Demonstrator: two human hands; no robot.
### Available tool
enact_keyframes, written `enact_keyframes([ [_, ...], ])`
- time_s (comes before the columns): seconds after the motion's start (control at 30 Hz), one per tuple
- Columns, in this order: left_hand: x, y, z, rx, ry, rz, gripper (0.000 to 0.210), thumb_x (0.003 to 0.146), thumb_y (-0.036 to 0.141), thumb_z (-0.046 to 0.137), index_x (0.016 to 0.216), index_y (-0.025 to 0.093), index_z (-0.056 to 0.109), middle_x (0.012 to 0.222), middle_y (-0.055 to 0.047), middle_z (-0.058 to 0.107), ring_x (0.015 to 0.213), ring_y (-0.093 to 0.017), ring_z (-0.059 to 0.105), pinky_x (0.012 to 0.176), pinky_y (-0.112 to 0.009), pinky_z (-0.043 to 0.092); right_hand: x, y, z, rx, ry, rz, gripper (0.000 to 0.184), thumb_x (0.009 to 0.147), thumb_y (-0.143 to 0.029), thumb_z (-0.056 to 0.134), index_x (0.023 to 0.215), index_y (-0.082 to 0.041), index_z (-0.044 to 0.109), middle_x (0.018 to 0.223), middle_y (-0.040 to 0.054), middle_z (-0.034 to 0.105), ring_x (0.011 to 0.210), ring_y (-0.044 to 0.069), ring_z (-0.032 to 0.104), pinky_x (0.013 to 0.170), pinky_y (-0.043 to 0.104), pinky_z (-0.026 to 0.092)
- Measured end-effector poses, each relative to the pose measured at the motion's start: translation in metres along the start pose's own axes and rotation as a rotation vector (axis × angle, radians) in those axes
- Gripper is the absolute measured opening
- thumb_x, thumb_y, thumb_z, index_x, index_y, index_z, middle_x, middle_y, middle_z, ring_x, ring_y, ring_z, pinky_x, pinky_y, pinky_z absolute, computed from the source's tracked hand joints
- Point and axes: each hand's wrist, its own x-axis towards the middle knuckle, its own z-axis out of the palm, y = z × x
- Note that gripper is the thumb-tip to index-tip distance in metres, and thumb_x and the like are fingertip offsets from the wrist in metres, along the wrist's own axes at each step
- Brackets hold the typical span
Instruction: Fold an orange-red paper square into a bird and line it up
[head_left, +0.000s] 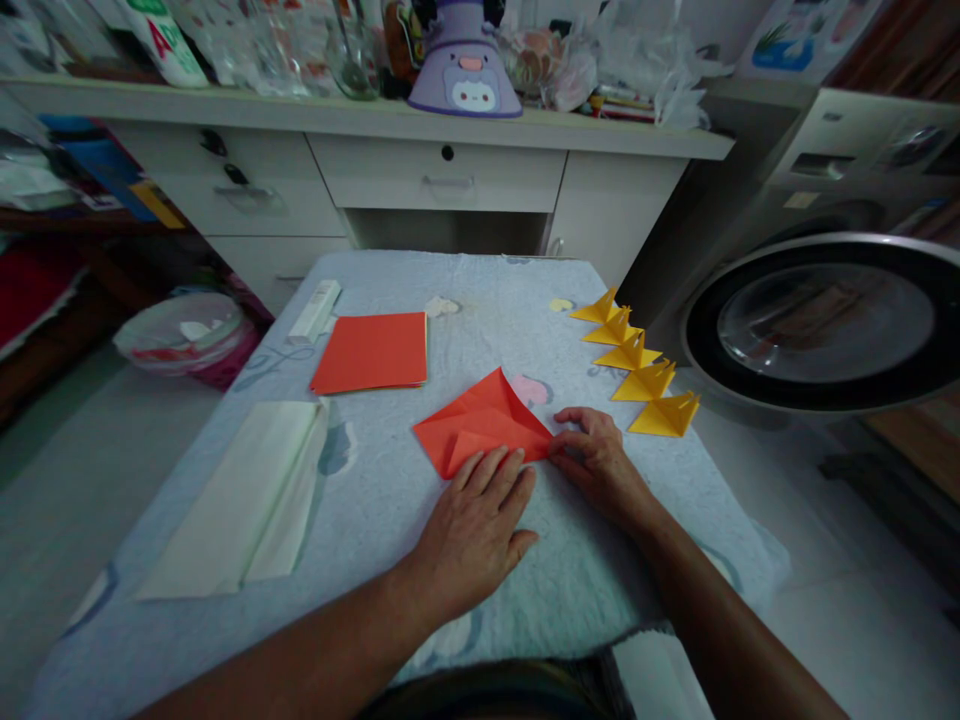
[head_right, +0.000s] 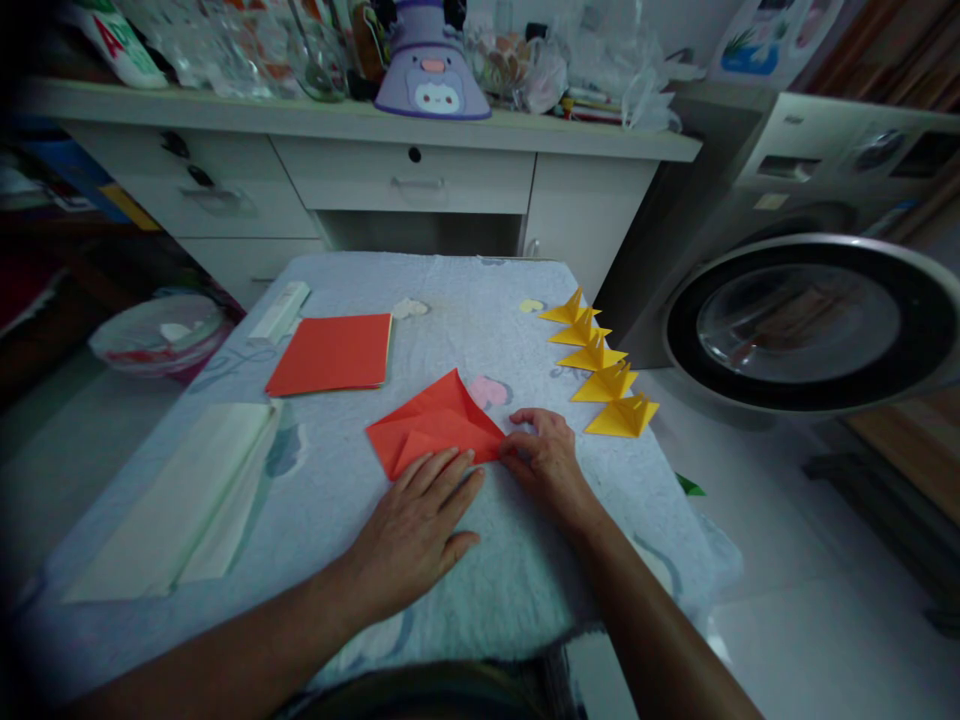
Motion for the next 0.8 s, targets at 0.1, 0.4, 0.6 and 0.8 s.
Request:
enact_keyframes([
  [0.1, 0.000, 0.002, -0.001, 0.004, 0.001, -0.005, 0.057, 0.094, 0.052, 0.047, 0.141, 0.021, 0.043, 0.148, -0.008, 0.045, 0.133, -0.029, 0.039, 0.114, -0.046, 0.028, 0.000, 0.001, 0.000, -0.008, 0.001, -0.005, 0.008, 0.079, -0.021, 0.072, 0.080, -0.028, 0.074, 0.119, 0.0058, 0.060, 0.113, 0.030, 0.051, 0.095, 0.049, 0.040],
  [0.4, 0.001, 0.003, -0.004, -0.021, -0.022, -0.021, 0.055, 0.093, 0.050, 0.050, 0.140, 0.021, 0.044, 0.144, -0.008, 0.048, 0.125, -0.028, 0.042, 0.109, -0.046, 0.034, -0.003, 0.000, -0.006, 0.098, -0.011, 0.004, 0.014, 0.079, -0.017, 0.066, 0.090, -0.025, 0.071, 0.114, 0.0077, 0.060, 0.110, 0.028, 0.052, 0.096, 0.048, 0.041],
  [0.6, 0.002, 0.003, -0.007, -0.036, -0.033, -0.013, 0.054, 0.093, 0.049, 0.051, 0.139, 0.022, 0.045, 0.144, -0.007, 0.047, 0.125, -0.028, 0.042, 0.108, -0.045, 0.035, -0.002, -0.002, -0.011, 0.172, 0.028, 0.051, 0.021, 0.076, -0.009, 0.058, 0.090, -0.022, 0.065, 0.110, 0.0088, 0.060, 0.108, 0.027, 0.053, 0.096, 0.047, 0.041],
  [0.8, 0.002, 0.003, -0.006, -0.037, -0.028, -0.014, 0.055, 0.093, 0.049, 0.052, 0.140, 0.022, 0.044, 0.143, -0.007, 0.048, 0.125, -0.028, 0.041, 0.109, -0.046, 0.034, -0.004, 0.000, -0.008, 0.136, 0.000, 0.012, 0.017, 0.080, -0.015, 0.063, 0.090, -0.025, 0.070, 0.116, 0.0081, 0.057, 0.112, 0.028, 0.050, 0.097, 0.050, 0.040],
])
